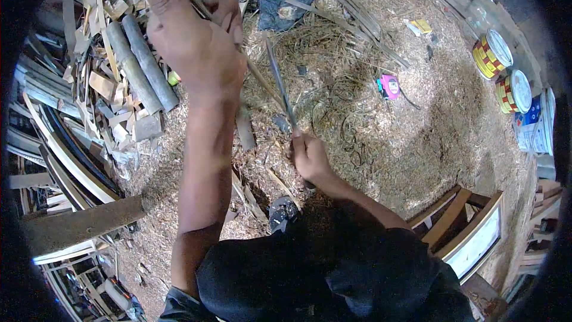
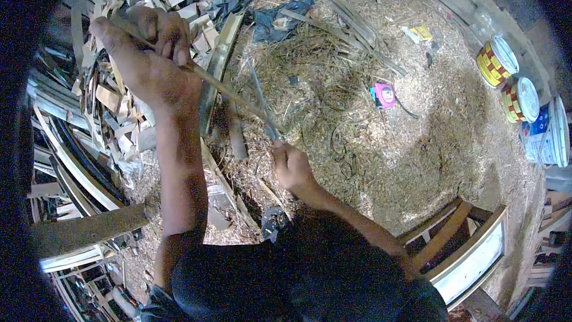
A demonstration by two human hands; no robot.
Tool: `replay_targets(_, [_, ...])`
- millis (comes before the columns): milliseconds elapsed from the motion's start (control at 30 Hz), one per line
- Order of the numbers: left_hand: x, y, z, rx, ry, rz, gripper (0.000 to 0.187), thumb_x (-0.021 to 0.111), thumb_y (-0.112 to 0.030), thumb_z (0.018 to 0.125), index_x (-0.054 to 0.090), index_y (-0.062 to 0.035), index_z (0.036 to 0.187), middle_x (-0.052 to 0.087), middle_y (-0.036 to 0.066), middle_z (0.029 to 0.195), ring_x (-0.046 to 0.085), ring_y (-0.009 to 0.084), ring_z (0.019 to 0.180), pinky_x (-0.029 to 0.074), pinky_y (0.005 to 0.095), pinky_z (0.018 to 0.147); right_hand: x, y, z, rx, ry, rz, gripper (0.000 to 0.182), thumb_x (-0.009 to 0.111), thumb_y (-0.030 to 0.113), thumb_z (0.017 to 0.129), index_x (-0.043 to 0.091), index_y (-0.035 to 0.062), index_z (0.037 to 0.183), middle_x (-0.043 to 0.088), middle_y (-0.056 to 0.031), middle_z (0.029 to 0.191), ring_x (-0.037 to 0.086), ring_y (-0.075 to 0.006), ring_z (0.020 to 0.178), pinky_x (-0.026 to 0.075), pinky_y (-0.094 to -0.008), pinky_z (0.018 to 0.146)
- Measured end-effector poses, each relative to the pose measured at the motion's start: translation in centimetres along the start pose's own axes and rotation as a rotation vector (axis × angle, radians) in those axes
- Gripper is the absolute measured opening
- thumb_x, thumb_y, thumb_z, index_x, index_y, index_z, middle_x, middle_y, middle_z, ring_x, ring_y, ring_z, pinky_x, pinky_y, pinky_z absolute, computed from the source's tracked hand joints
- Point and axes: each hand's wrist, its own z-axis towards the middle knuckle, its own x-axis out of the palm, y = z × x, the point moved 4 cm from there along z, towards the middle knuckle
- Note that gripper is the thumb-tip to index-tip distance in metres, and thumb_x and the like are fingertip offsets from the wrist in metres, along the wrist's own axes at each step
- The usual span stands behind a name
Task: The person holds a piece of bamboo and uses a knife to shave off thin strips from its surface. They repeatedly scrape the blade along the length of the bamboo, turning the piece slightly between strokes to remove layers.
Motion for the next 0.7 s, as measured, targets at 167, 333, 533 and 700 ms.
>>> replay_targets(167, [-0.3, 0.3, 0.2, -0.030, 0.007, -0.022, 0.057, 0.035, -0.064, 0.092, 0.036, -0.0114, 0.069, 0.026, -0.003, 0.052, 0.024, 0.0087, 0.043, 0.018, 0.0222, 0.036, -0.9, 2.3, -0.1, 0.098, -0.016, -0.238, 0.048, 0.034, 0.034, 0.101, 0.048, 0.0043, 0.066, 0.042, -0.0016, 0.049, 0.043, -0.0126, 0.045, 0.034, -0.0336, 0.042])
replay_targets(333, [-0.5, 0.3, 0.3, 0.025, 0.055, 0.053, 0.058, 0.036, -0.065, 0.092, 0.035, -0.0116, 0.069, 0.026, -0.002, 0.053, 0.025, 0.0090, 0.044, 0.019, 0.0219, 0.037, -1.2, 4.6, -0.5, -0.067, -0.006, -0.046, 0.045, 0.036, 0.029, 0.101, 0.050, 0.0027, 0.067, 0.039, -0.0014, 0.048, 0.043, -0.0149, 0.045, 0.034, -0.0354, 0.044])
replay_targets(533, [0.0, -0.2, 0.2, 0.066, -0.021, 0.024, 0.054, 0.035, -0.061, 0.094, 0.036, -0.0116, 0.071, 0.028, -0.002, 0.055, 0.026, 0.0088, 0.044, 0.020, 0.0212, 0.036, -1.5, 2.4, -0.1, 0.191, 0.068, -0.146, 0.047, 0.039, 0.027, 0.100, 0.052, 0.0006, 0.064, 0.052, -0.0085, 0.052, 0.047, -0.0169, 0.044, 0.034, -0.0367, 0.043])
replay_targets(700, [-0.3, 0.2, 0.3, 0.058, 0.045, 0.013, 0.051, 0.037, -0.057, 0.095, 0.039, -0.0113, 0.074, 0.033, -0.002, 0.061, 0.028, 0.0090, 0.043, 0.022, 0.0210, 0.036, -1.4, 4.8, -0.9, 0.009, -0.015, -0.046, 0.037, 0.040, 0.023, 0.098, 0.054, -0.0002, 0.073, 0.052, -0.0073, 0.054, 0.049, -0.0160, 0.048, 0.036, -0.0342, 0.046])
